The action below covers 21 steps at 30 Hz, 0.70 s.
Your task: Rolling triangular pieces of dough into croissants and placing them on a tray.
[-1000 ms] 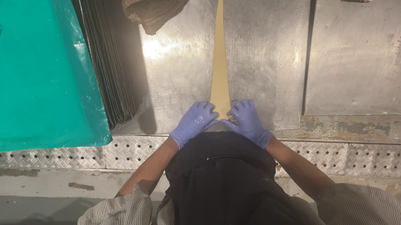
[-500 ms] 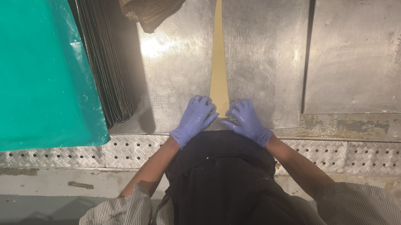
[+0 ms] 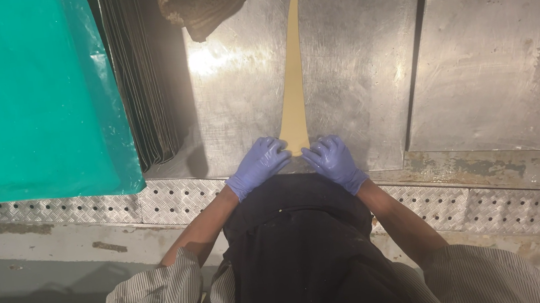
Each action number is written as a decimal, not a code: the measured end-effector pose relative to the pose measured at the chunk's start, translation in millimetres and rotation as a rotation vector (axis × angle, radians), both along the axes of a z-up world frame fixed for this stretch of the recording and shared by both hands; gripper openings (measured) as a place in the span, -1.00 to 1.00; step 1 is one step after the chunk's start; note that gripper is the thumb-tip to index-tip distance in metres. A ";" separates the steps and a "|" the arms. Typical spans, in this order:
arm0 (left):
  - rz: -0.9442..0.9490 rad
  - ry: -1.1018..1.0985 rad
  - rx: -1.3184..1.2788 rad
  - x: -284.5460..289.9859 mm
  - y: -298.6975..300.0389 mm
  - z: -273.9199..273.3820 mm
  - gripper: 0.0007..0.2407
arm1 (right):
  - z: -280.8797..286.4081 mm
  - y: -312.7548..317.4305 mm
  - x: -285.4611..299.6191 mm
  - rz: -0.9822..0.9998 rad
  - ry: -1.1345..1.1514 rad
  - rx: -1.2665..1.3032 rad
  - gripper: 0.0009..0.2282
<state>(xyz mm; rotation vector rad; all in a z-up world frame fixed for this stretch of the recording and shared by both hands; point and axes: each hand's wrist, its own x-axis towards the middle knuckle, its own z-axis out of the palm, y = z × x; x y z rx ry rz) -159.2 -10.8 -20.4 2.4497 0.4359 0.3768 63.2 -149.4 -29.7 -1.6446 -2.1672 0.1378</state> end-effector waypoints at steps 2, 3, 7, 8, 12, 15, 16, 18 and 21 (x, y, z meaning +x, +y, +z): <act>-0.012 0.029 0.043 -1.0 0.6 -2.5 -0.88 | 3.2 2.4 -0.5 -0.028 -0.013 0.039 -0.74; -0.011 0.028 0.044 0.0 2.1 -2.9 -0.88 | 2.1 3.2 0.0 -0.027 -0.014 0.039 -0.74; 0.018 0.019 0.096 1.5 4.0 -2.4 -0.87 | -2.1 2.8 0.8 0.026 0.063 -0.010 -0.72; 0.026 0.014 0.096 1.7 4.8 -1.8 -0.86 | -3.2 3.0 1.1 0.045 0.052 -0.013 -0.73; 0.024 -0.003 0.096 2.8 9.8 2.4 -0.86 | -5.9 4.5 3.2 0.044 0.034 -0.026 -0.73; 0.017 -0.024 0.105 2.3 12.4 4.1 -0.87 | -1.4 7.2 3.1 0.013 0.019 0.016 -0.74; 0.016 -0.024 0.101 2.7 13.5 4.5 -0.87 | -1.0 8.1 3.1 0.007 0.031 0.019 -0.74; 0.013 -0.024 0.099 3.2 15.1 5.8 -0.87 | -0.9 9.0 3.1 0.000 0.042 0.023 -0.75; -0.001 -0.007 0.100 4.2 17.3 8.7 -0.86 | -2.9 10.0 3.5 -0.014 0.025 0.031 -0.74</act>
